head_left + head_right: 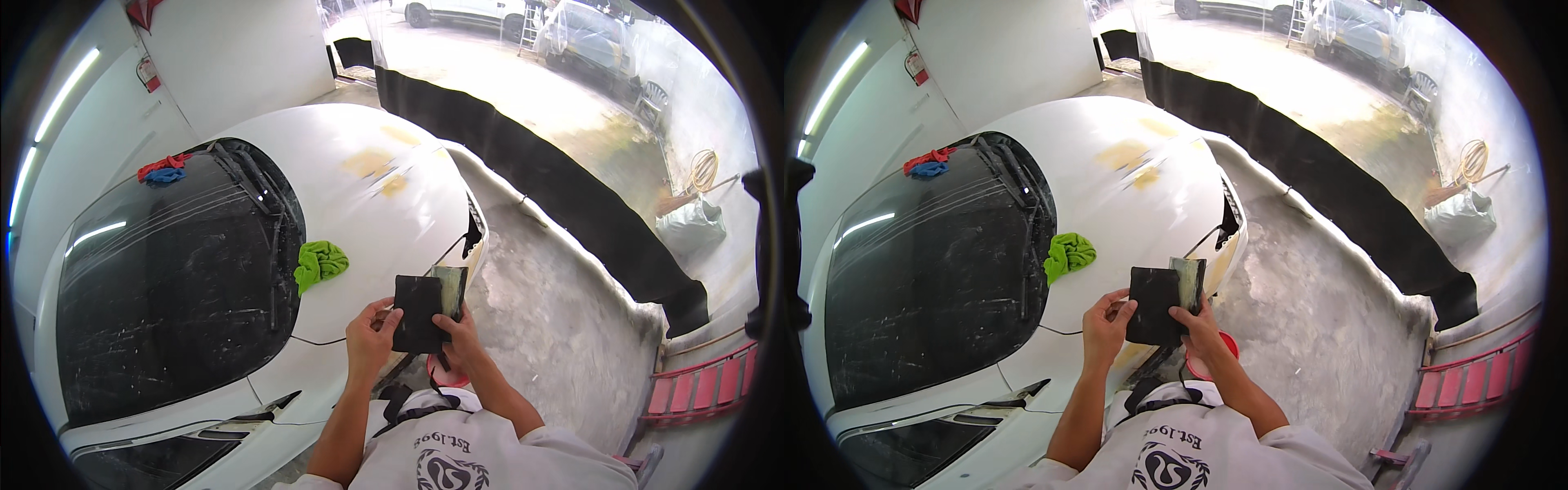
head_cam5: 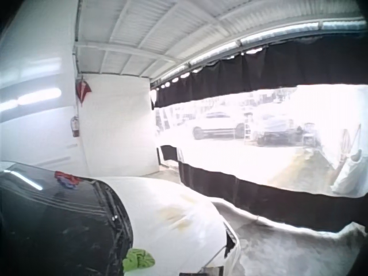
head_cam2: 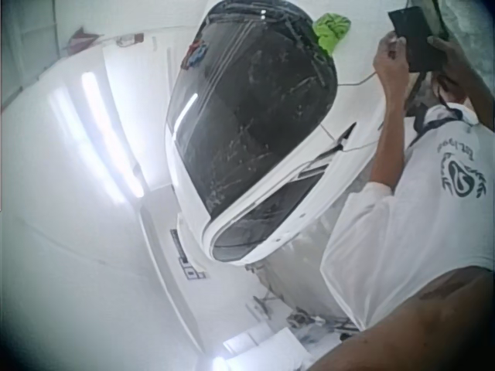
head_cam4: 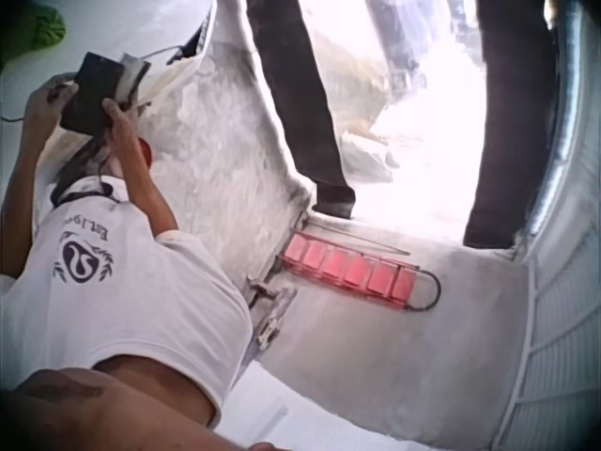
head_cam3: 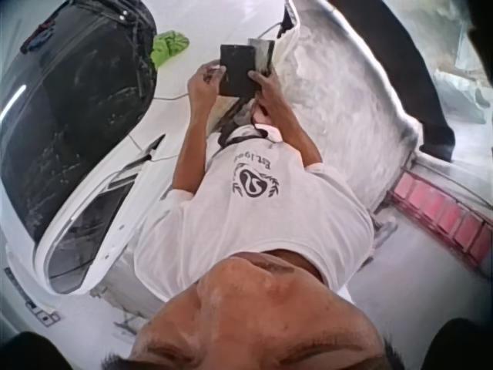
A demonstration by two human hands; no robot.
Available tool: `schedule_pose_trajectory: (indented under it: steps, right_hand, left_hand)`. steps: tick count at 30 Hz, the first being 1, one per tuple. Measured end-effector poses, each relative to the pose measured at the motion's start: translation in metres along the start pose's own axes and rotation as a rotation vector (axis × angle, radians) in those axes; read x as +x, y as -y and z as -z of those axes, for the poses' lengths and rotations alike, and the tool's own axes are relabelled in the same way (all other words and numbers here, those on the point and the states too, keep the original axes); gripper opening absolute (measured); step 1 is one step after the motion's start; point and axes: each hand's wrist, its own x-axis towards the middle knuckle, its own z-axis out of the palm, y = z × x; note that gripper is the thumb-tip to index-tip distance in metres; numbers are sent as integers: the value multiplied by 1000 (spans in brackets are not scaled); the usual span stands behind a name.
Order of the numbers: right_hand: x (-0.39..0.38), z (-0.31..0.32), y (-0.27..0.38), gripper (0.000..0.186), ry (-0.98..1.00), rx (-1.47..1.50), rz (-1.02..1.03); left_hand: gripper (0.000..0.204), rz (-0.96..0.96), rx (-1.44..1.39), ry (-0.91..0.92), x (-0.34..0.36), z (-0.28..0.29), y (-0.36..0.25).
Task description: The person sands the front hood of a white car using a sanding block and a green cloth. They repeatedly rub the surface, occasionally dipping the sanding block into a red bucket of water. The person switches between sanding and wiping the hood throughout the clip.
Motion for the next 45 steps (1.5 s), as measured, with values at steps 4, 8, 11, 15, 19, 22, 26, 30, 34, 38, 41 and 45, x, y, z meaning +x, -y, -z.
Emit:
schedule_pose_trajectory:
  steps: [4,8,11,15,19,22,26,30,34,38,41,45]
  right_hand:
    - [-6,-11,19,84,-88,-334,215]
    - [-10,-15,41,93,-297,-693,435]
    - [-15,-13,54,106,-91,-490,362]
    - [-24,-6,60,103,-59,-650,405]
    - [-30,4,62,84,-64,-460,358]
    - [-30,13,63,63,-68,33,223]
    - [-27,21,63,57,-133,193,214]
    - [-24,23,60,54,-100,220,183]
    - [-17,19,56,52,-122,268,96]
    - [2,3,51,50,-98,267,68]
    - [40,-25,39,56,-161,67,174]
    - [113,-87,-9,64,-199,-683,493]
  left_hand:
    - [24,183,-371,112,12,-2,-3]
    - [21,143,-302,112,28,-33,-10]
    - [16,196,-433,239,29,-58,-13]
    - [13,319,-530,424,31,-82,-5]
    - [16,398,-597,502,34,-88,5]
    - [24,354,-752,578,32,-84,5]
    - [32,315,-691,440,27,-69,-2]
    - [31,340,-809,497,30,-49,-3]
    - [30,297,-891,451,35,-25,10]
    - [22,188,-840,194,45,10,23]
    - [18,110,-796,-73,48,54,27]
    - [20,-3,-756,-333,40,113,28]
